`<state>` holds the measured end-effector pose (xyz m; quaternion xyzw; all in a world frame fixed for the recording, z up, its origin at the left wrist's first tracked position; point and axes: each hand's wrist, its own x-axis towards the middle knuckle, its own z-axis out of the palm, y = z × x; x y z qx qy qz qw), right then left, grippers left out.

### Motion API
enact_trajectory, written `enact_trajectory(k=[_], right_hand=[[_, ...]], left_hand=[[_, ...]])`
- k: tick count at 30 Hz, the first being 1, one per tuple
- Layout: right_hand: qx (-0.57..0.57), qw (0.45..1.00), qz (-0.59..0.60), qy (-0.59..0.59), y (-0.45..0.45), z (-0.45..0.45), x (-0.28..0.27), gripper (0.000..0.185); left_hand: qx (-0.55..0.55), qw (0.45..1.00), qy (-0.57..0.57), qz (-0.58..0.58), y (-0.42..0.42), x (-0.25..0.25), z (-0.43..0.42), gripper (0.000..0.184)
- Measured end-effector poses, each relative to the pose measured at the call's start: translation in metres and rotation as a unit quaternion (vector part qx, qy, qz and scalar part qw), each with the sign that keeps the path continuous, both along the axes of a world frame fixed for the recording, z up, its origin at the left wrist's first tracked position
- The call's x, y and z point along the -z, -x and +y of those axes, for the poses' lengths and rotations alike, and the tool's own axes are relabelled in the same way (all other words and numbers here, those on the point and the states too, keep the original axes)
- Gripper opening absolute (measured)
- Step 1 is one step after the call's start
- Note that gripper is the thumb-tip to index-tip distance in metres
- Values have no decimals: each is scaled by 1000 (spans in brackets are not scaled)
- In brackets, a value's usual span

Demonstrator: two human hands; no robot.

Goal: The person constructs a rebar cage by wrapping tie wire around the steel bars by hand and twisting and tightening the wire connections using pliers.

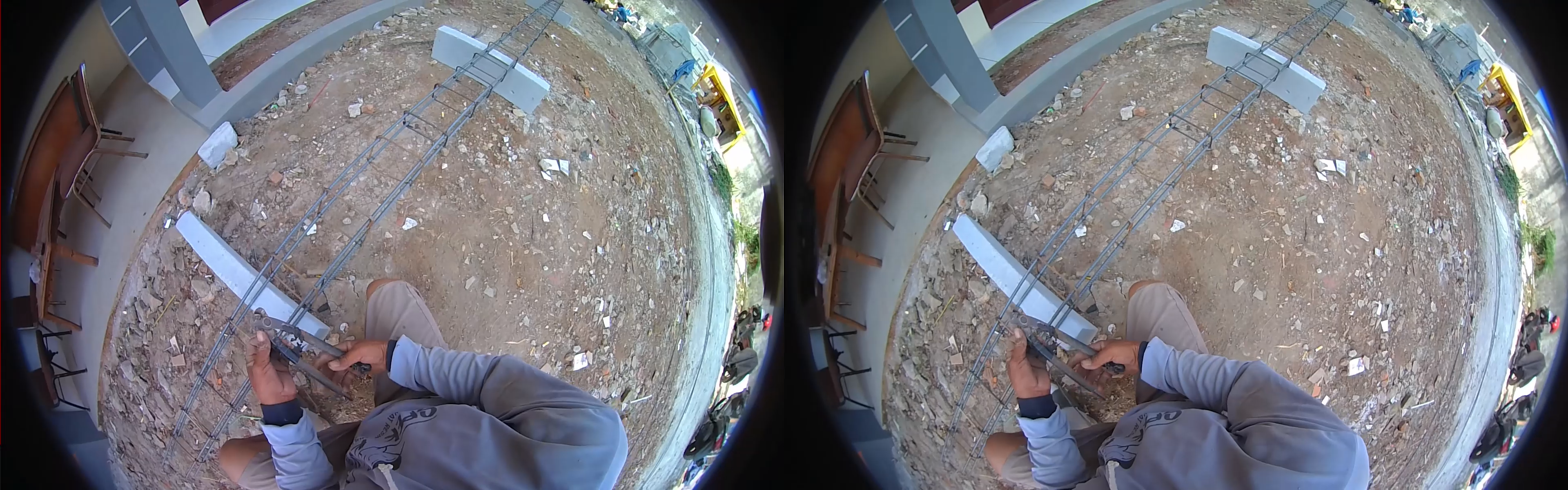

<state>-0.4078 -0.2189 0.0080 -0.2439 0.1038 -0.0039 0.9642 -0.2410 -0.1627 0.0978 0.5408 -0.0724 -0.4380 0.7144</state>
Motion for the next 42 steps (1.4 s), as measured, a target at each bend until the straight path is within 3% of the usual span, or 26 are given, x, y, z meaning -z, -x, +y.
enact_trajectory(k=[3, 7, 11, 13, 19, 22, 25, 28, 30, 33, 34, 35, 39, 41, 42], right_hand=[[-22, 998, -36, 45, 10, -10, -4, 52], [-14, 996, -43, 83, 31, -22, -16, 60], [28, 973, 10, 229, 54, -34, -13, 59], [18, 950, 44, 308, 67, -42, -18, 59], [8, 992, 101, 72, 76, -33, -58, 51], [85, 951, 119, 274, 50, -4, -40, 53], [77, 977, 51, 192, 46, 1, -53, 66], [29, 995, -29, 88, 53, -4, -69, 75], [-5, 995, -98, 14, 58, -14, -72, 79], [-25, 990, -128, 47, 67, -25, -64, 66], [0, 988, -103, 118, 72, -26, -61, 61], [27, 979, -77, 189, 77, -27, -59, 57], [124, 906, 72, 399, 110, -39, -42, 24], [155, 770, 174, 594, 127, -67, -39, 20], [174, 721, 225, 633, 133, -83, -40, 23]], left_hand=[[-20, 999, -17, -41, 9, 1, -2, 14], [16, 980, -36, -196, 0, 11, -1, 16], [76, 925, -100, -359, 4, 25, -4, 17], [89, 929, -109, -343, 12, 32, -7, 16], [68, 926, -118, -351, 28, 33, -16, 14], [49, 929, -115, -349, 17, 39, -17, 12], [31, 931, -117, -345, 12, 35, -17, 8], [22, 828, -88, -554, 5, 37, -16, 5], [21, 790, -80, -607, 3, 31, -20, 6], [3, 756, -56, -652, 4, 18, -28, 7], [-6, 748, -45, -662, 5, 13, -31, 8], [-12, 822, -51, -567, 7, 9, -33, 12], [-85, 902, -97, -412, -23, 0, -24, 17], [-113, 920, -106, -360, -30, -5, -21, 17], [-126, 929, -114, -330, -31, -5, -16, 17]])
